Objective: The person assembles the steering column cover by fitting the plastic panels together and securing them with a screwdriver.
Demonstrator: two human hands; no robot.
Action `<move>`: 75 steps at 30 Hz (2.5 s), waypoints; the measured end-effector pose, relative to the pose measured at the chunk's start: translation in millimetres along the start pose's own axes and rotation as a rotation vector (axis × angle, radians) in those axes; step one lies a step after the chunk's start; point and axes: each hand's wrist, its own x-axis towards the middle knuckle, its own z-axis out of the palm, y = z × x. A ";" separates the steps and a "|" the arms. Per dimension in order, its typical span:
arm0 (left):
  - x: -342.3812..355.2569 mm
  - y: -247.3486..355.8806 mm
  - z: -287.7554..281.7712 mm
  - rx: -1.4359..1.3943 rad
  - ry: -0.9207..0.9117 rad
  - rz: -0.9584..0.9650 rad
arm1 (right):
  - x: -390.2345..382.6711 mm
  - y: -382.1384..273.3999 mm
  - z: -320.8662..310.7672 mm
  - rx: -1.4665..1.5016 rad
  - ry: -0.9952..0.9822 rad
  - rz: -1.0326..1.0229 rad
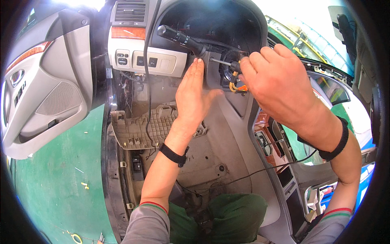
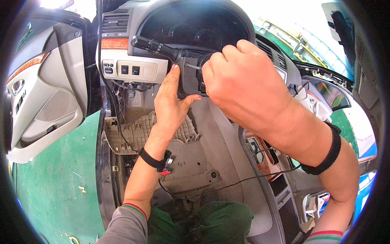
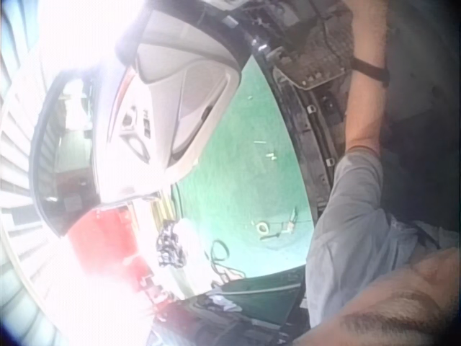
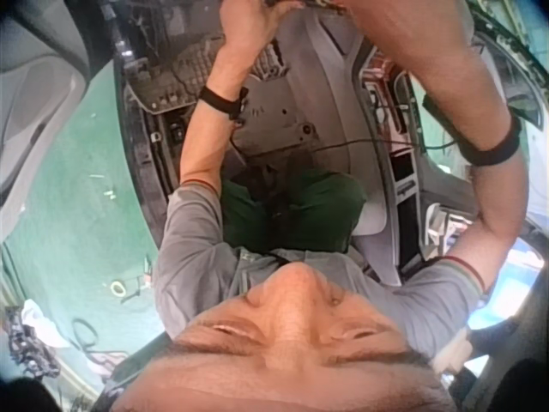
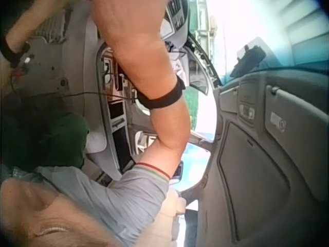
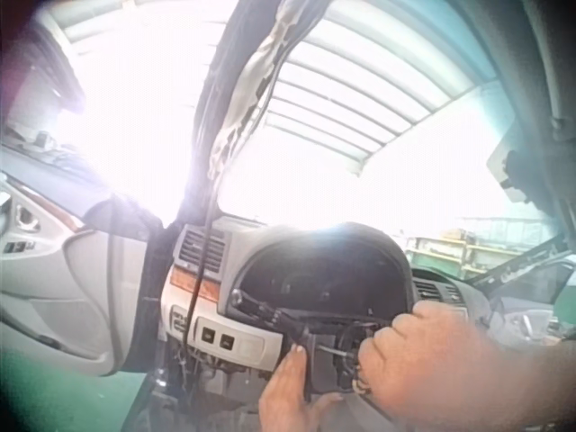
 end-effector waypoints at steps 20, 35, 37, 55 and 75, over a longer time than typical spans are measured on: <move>1.8 2.7 -1.4 -0.005 0.005 -0.013 | 9.2 3.9 -1.0 0.226 -0.205 0.222; 0.5 4.4 1.8 0.003 -0.016 -0.002 | -25.9 19.1 -21.5 0.444 -0.059 0.699; 1.2 1.8 0.5 -0.020 0.014 -0.005 | -50.9 23.5 -21.1 0.472 -0.036 0.746; 0.3 4.3 0.2 -0.010 -0.045 -0.062 | -112.9 14.0 34.2 0.624 -0.214 1.033; 1.0 5.4 -0.7 0.002 -0.037 -0.053 | -119.8 18.7 47.0 0.375 -0.079 0.651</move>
